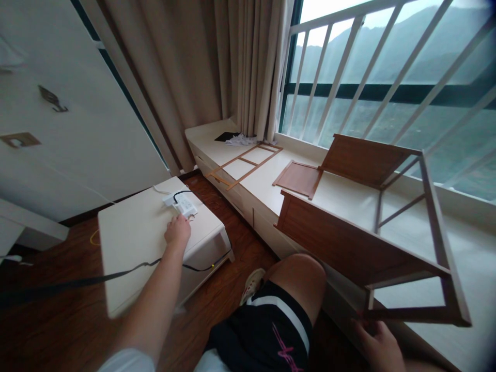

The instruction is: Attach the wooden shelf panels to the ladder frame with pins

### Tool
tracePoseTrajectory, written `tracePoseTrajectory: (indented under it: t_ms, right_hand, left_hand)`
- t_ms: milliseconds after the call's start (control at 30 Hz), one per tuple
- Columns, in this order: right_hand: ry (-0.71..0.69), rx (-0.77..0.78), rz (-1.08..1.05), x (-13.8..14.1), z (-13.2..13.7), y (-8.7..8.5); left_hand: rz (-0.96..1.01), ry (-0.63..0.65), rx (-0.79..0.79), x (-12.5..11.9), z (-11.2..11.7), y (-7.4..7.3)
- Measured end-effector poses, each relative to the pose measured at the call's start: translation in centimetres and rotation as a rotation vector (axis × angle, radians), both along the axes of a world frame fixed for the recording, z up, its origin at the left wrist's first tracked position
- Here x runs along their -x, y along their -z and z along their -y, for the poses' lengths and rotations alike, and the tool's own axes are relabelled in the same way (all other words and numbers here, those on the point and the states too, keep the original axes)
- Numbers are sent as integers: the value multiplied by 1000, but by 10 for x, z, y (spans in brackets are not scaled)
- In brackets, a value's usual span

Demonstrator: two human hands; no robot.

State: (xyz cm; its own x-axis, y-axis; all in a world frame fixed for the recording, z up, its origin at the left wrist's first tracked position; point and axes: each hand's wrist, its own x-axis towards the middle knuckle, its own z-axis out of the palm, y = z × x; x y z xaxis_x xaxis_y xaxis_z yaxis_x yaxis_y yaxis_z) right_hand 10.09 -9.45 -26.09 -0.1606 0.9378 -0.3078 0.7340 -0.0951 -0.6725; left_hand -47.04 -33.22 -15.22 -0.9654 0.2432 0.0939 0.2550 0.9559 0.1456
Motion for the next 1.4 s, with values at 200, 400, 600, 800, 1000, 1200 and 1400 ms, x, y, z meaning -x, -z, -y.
tracePoseTrajectory:
  t_ms: [200, 400, 600, 800, 1000, 1200, 1400]
  right_hand:
    - [23, 4, -8, 2, -2, 0]
    - [-9, -2, -5, 1, -3, 3]
    - [-14, 7, -55, 0, -5, 13]
    - [-178, 27, -269, 21, 11, 0]
    - [-136, 208, -551, 41, 27, -32]
    - [149, 450, -1019, 44, 54, -48]
    - [328, 503, -1150, 46, 77, -44]
  left_hand:
    - [-19, 17, 1, -5, 1, 0]
    - [-73, 11, -31, -8, 8, -9]
    - [-199, 122, -225, -34, -8, -32]
    - [152, 546, -760, -147, -78, -50]
    - [816, 969, -792, -300, -133, -19]
    - [1079, 1172, -682, -378, -155, 32]
    - [1064, 1266, -633, -383, -155, 48]
